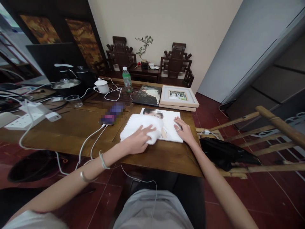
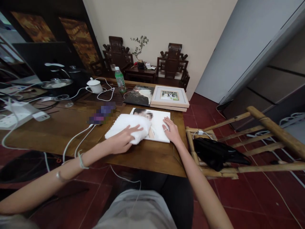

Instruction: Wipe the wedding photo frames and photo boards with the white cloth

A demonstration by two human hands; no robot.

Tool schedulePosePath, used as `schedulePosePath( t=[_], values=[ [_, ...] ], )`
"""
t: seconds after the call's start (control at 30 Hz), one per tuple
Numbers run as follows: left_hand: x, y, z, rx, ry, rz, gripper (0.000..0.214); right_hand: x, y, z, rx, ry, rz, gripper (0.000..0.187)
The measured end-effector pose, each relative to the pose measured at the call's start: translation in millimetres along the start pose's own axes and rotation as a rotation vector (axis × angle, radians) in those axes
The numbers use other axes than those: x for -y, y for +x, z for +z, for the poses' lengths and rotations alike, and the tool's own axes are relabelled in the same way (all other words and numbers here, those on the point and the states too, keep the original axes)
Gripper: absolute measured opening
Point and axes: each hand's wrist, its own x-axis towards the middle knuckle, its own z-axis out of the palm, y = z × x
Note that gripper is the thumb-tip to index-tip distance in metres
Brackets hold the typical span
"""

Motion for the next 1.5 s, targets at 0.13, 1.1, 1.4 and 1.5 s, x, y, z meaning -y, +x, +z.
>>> schedulePosePath(
  t=[0.13,1.1,1.4,1.5],
  values=[
    [-16.8,-8.5,-5.9,0.027,-0.018,0.093,0.032,-0.8,0.5,-0.5,0.006,-0.016,-0.013,0.037],
    [51.7,26.1,4.1,-0.068,0.0,-0.099,0.028,2.3,0.7,-2.1,-0.009,0.004,0.022,0.034],
    [-18.2,-20.9,-5.2,0.025,-0.082,0.07,0.031,0.1,1.0,-1.7,0.005,0.006,0.007,0.035],
    [-0.3,-0.1,-7.3,0.009,-0.077,0.044,0.028,-0.4,0.9,-1.9,0.005,0.004,0.005,0.034]
  ],
)
